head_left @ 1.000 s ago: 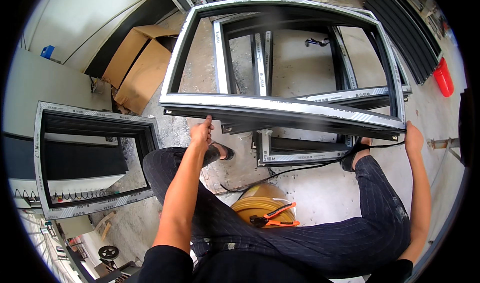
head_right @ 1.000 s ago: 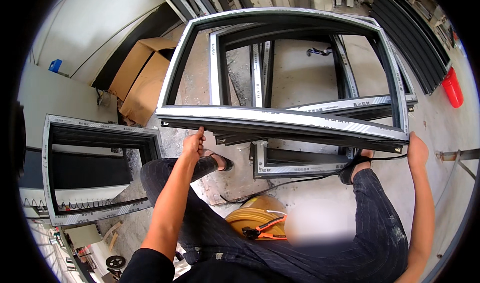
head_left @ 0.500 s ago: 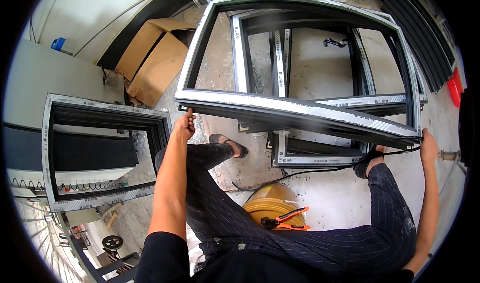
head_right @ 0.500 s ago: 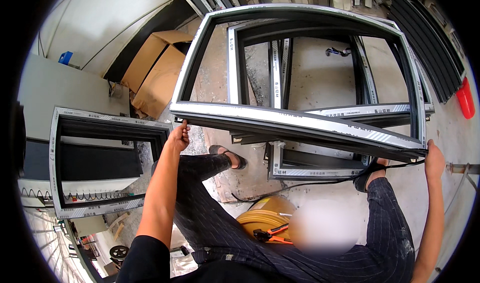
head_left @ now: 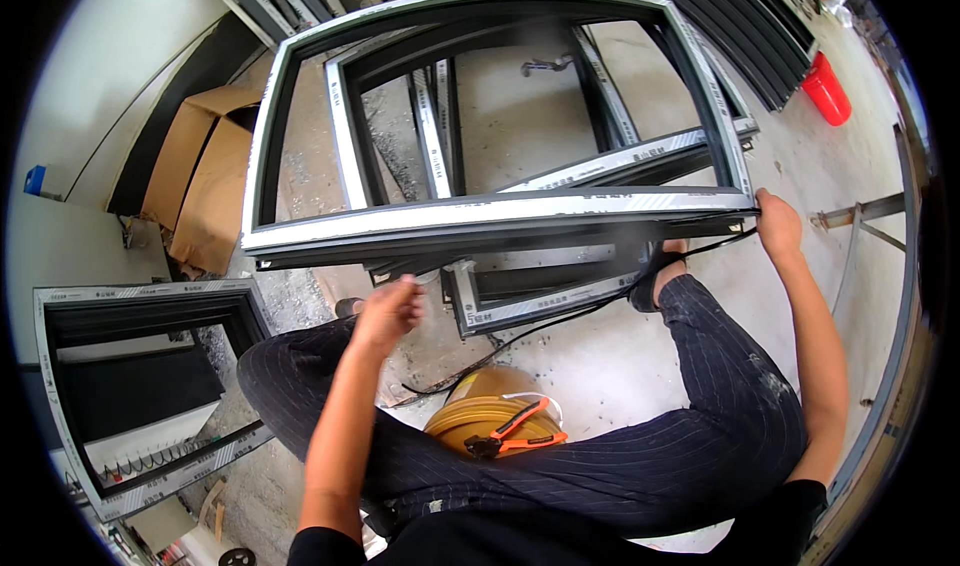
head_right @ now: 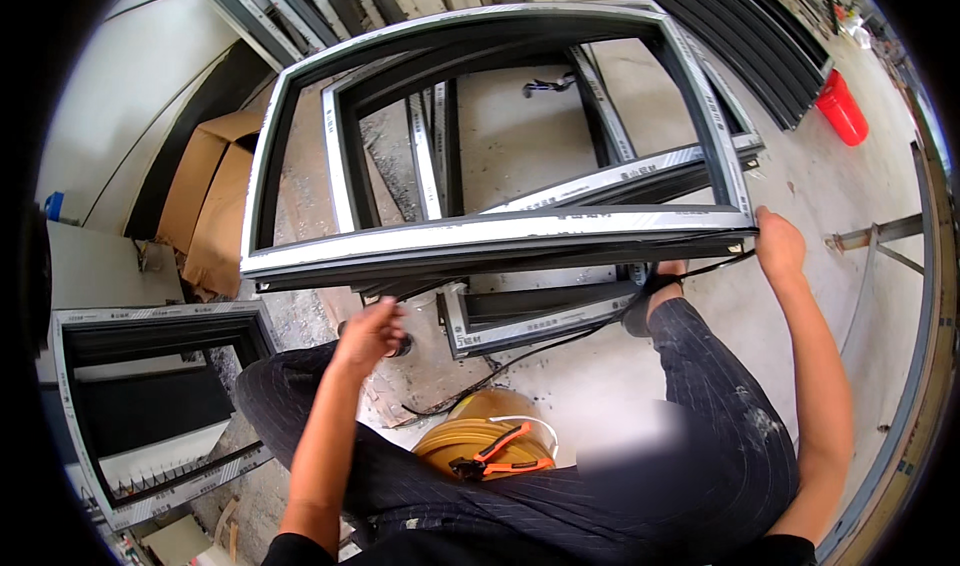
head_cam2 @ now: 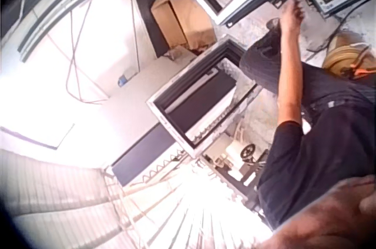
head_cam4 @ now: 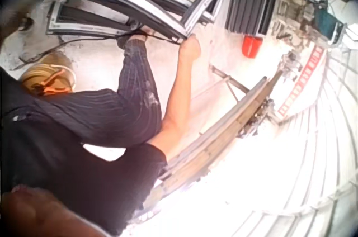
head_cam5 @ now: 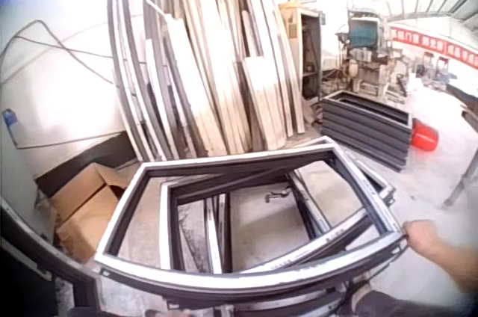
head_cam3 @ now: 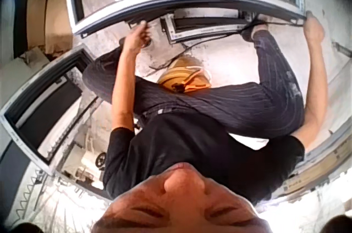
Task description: The person installs a rubber seal onto a metal window frame. They use pliers to cut the seal to the correct length and then press it into the groove along the frame's edge.
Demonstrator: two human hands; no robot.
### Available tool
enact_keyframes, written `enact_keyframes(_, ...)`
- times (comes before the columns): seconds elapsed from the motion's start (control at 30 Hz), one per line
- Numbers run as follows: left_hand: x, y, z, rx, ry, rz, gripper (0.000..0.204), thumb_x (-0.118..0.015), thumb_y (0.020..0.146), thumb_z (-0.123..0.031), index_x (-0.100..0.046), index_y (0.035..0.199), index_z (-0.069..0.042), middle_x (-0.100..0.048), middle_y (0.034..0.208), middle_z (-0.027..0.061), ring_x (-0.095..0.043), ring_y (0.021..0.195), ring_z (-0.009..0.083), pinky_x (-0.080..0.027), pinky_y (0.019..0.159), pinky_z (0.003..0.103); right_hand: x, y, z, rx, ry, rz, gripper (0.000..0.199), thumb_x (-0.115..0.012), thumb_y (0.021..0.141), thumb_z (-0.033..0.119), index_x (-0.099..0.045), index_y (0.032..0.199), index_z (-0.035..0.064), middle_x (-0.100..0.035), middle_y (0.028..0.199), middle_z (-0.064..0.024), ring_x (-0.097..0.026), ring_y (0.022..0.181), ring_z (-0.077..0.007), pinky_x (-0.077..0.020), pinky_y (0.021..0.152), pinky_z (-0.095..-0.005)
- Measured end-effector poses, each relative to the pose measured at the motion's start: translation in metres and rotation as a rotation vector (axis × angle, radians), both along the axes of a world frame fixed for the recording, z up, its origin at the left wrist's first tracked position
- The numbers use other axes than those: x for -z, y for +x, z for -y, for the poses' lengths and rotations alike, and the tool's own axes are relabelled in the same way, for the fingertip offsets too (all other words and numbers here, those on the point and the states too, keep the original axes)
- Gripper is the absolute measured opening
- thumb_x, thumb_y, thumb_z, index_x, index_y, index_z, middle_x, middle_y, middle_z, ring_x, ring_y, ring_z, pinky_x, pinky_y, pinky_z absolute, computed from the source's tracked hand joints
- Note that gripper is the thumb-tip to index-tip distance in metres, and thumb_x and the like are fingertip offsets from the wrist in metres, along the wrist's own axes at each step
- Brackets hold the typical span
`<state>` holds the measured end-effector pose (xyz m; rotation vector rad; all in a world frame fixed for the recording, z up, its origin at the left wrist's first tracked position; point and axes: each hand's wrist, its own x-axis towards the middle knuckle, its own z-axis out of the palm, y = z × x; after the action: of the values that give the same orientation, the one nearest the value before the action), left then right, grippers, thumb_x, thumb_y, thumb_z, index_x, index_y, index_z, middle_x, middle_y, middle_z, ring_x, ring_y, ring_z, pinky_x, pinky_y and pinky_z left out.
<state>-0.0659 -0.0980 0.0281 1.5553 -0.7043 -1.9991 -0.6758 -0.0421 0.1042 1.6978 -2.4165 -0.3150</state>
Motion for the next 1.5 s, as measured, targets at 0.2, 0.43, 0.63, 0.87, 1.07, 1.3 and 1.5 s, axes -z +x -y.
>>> enact_keyframes(0.2,0.021,-0.129,-0.001,-0.151,0.2,-0.387,0.029,-0.065,0.087,-0.034,-0.059,0.1,-0.008,-0.061,0.089,0.0041,-0.059,0.081,0.0157,-0.047,0.067,0.027,-0.005,0.003,-0.004,0.037,0.011,0.031,0.013,-0.046,0.078,0.004,-0.055,0.088,0.0051,-0.063,0.077,-0.0202,-0.062,0.076,-0.039,-0.0473,0.064,-0.0492)
enact_keyframes(0.43,0.042,-0.148,0.005,-0.332,0.138,-0.389,0.015,-0.064,0.089,-0.024,-0.059,0.093,-0.011,-0.061,0.084,0.0025,-0.059,0.076,0.015,-0.05,0.065,0.029,-0.001,-0.002,-0.012,0.07,0.086,0.025,0.009,-0.047,0.08,0.008,-0.054,0.085,0.0043,-0.063,0.078,-0.0204,-0.062,0.075,-0.039,-0.0468,0.063,-0.0494)
enact_keyframes(0.63,0.041,-0.149,0.003,-0.322,0.159,-0.409,0.016,-0.062,0.09,-0.023,-0.058,0.095,-0.009,-0.062,0.086,0.0041,-0.059,0.078,0.0147,-0.05,0.066,0.028,0.006,-0.008,-0.015,0.087,0.08,0.08,0.009,-0.047,0.08,0.009,-0.054,0.085,0.0045,-0.063,0.076,-0.0197,-0.062,0.073,-0.0388,-0.0471,0.062,-0.049)
enact_keyframes(0.87,0.044,-0.154,0.007,-0.35,0.183,-0.352,0.014,-0.06,0.091,-0.02,-0.058,0.096,-0.006,-0.063,0.09,0.007,-0.059,0.079,0.0161,-0.05,0.066,0.028,0.006,-0.007,-0.016,0.044,0.104,0.024,0.011,-0.047,0.082,0.009,-0.054,0.088,0.005,-0.063,0.076,-0.019,-0.063,0.073,-0.0374,-0.0479,0.063,-0.0487)
enact_keyframes(1.07,0.031,-0.146,0.01,-0.292,0.21,-0.297,0.02,-0.063,0.09,-0.028,-0.058,0.094,-0.008,-0.064,0.087,0.0035,-0.057,0.074,0.0137,-0.046,0.061,0.026,0.006,-0.005,-0.015,0.06,0.099,0.045,0.011,-0.047,0.082,0.009,-0.055,0.089,0.0049,-0.063,0.076,-0.0188,-0.063,0.074,-0.0375,-0.0483,0.063,-0.0483)
enact_keyframes(1.3,0.039,-0.11,0.01,-0.421,0.019,-0.194,0.023,-0.064,0.089,-0.029,-0.055,0.092,-0.007,-0.062,0.081,0.0044,-0.056,0.067,0.013,-0.045,0.057,0.025,0.009,-0.007,-0.015,0.069,0.1,0.02,0.011,-0.045,0.084,0.012,-0.054,0.087,0.005,-0.063,0.077,-0.0181,-0.062,0.074,-0.0376,-0.0477,0.064,-0.0487)
enact_keyframes(1.5,0.043,-0.11,0.011,-0.442,0.019,-0.166,0.022,-0.064,0.089,-0.027,-0.054,0.092,-0.008,-0.061,0.08,0.0046,-0.054,0.067,0.0138,-0.044,0.058,0.026,0.003,-0.003,-0.012,0.043,0.078,0.031,0.01,-0.047,0.082,0.01,-0.053,0.086,0.0045,-0.063,0.076,-0.0184,-0.062,0.074,-0.0375,-0.0478,0.064,-0.0483)
